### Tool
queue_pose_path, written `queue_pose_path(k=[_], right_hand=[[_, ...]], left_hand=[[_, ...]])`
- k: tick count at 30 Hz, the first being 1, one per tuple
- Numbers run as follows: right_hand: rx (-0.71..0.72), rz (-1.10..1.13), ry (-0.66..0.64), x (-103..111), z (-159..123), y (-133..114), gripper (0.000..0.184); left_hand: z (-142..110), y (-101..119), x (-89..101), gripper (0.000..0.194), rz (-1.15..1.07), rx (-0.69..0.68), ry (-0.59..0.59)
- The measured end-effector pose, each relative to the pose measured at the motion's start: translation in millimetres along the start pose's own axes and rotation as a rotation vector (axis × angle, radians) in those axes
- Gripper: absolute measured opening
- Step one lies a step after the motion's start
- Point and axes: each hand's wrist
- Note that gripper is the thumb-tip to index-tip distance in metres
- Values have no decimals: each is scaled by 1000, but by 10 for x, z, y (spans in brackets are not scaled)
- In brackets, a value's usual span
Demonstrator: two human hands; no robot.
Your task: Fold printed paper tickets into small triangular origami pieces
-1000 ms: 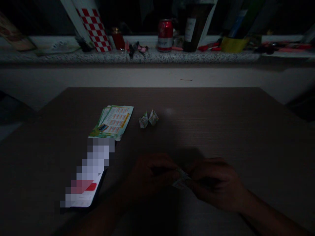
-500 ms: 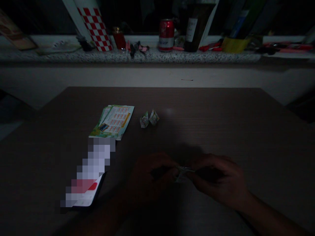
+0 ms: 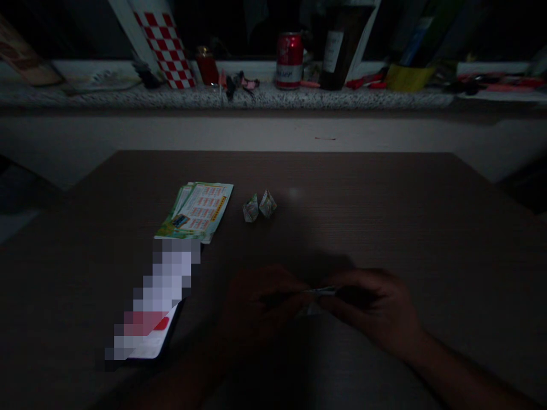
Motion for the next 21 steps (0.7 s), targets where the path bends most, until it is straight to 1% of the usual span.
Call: queue_pose_path(k=[2, 5, 10, 13, 17, 21], right_hand=[[-62, 61, -27, -14, 8, 0, 3], [-108, 127, -25, -19, 21, -17, 1], [-92, 146, -11, 1, 26, -72, 5], [-71, 153, 2, 17, 15, -110, 6], [-74, 199, -24, 33, -7, -119, 8], [-58, 271, -92, 36, -24, -88, 11]], left_hand=[[2, 3, 6, 8, 18, 14, 13], [10, 19, 22, 8, 24, 2, 9], [18, 35, 41, 8, 35, -53, 17], [17, 29, 35, 7, 27, -56, 13], [20, 31, 28, 8, -61, 56, -18], [29, 56, 44, 4, -136, 216, -130]])
Point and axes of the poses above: each hand's wrist, its own z-axis towards the middle knuckle, its own x-axis out of the back of the hand, y = z × x
